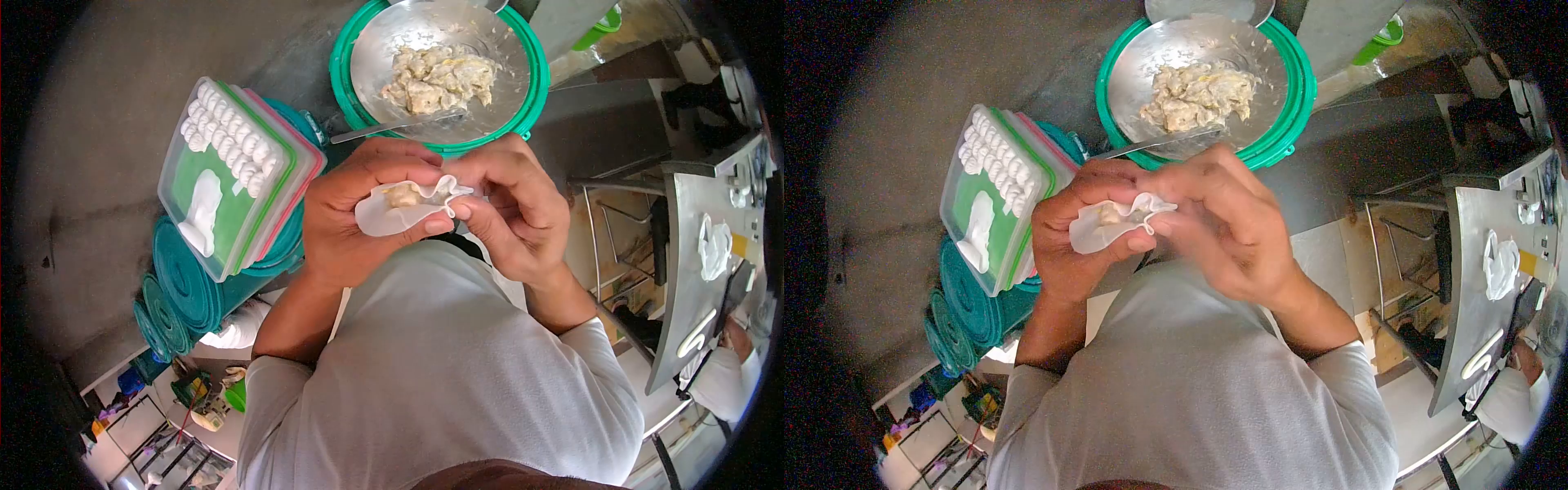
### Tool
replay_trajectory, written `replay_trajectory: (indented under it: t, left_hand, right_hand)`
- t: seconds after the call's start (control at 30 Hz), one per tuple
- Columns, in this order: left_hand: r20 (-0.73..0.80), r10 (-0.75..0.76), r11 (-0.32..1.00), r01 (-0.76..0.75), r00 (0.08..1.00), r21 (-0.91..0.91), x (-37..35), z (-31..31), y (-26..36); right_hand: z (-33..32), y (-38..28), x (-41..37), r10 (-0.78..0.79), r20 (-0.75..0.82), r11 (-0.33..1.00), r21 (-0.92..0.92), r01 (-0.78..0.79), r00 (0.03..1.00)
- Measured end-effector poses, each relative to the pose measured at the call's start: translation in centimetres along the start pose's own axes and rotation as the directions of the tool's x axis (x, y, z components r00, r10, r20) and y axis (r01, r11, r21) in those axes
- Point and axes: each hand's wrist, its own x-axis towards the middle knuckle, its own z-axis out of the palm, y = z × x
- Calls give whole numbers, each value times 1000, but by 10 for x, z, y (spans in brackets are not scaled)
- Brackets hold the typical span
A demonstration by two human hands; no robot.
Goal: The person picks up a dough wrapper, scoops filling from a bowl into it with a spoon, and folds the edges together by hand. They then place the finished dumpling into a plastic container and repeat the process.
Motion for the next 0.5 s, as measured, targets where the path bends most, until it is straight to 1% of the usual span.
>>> replay_trajectory:
  t: [0.03,0.07,0.1,0.13,0.17,0.2,0.23,0.27,0.3,0.33,0.4,0.47,0.5]
  left_hand:
    - [10,-20,1000,19,1000,14,0,-1,3]
    - [13,-17,1000,17,1000,12,-3,1,7]
    - [-78,-125,982,112,989,-153,-6,5,12]
    - [-146,-243,929,186,959,-321,-8,5,15]
    - [-138,-236,928,181,962,-325,-9,-1,11]
    - [-77,-104,977,88,992,-193,-10,-8,3]
    - [-3,23,998,-23,1000,-66,-10,-16,-1]
    - [42,64,998,-63,997,-27,-10,-21,-1]
    - [38,78,996,-77,996,-40,-11,-26,1]
    - [46,71,997,-69,996,-47,-13,-31,2]
    - [46,72,996,-69,996,-62,-20,-38,4]
    - [-121,-12,972,-17,993,-235,-30,-42,4]
    - [-123,-5,970,-25,992,-242,-32,-49,2]
  right_hand:
    - [1,0,-1,-1,-1,1000,-1,1,1000]
    - [0,0,-1,-39,33,997,-58,41,999]
    - [1,0,-2,-75,68,990,-116,83,995]
    - [4,0,-2,-79,64,989,-123,86,995]
    - [7,1,-2,-113,80,982,-143,123,990]
    - [11,0,-2,-146,97,973,-164,160,985]
    - [18,-3,-3,-150,95,970,-178,165,984]
    - [26,-8,-4,-132,44,977,-161,138,990]
    - [33,-12,-3,-115,-1,983,-143,113,993]
    - [36,-14,-3,-121,7,980,-159,121,993]
    - [42,-16,-3,-169,112,934,-298,196,979]
    - [52,-17,-3,-170,137,926,-316,206,976]
    - [58,-18,-3,-169,154,922,-325,212,973]
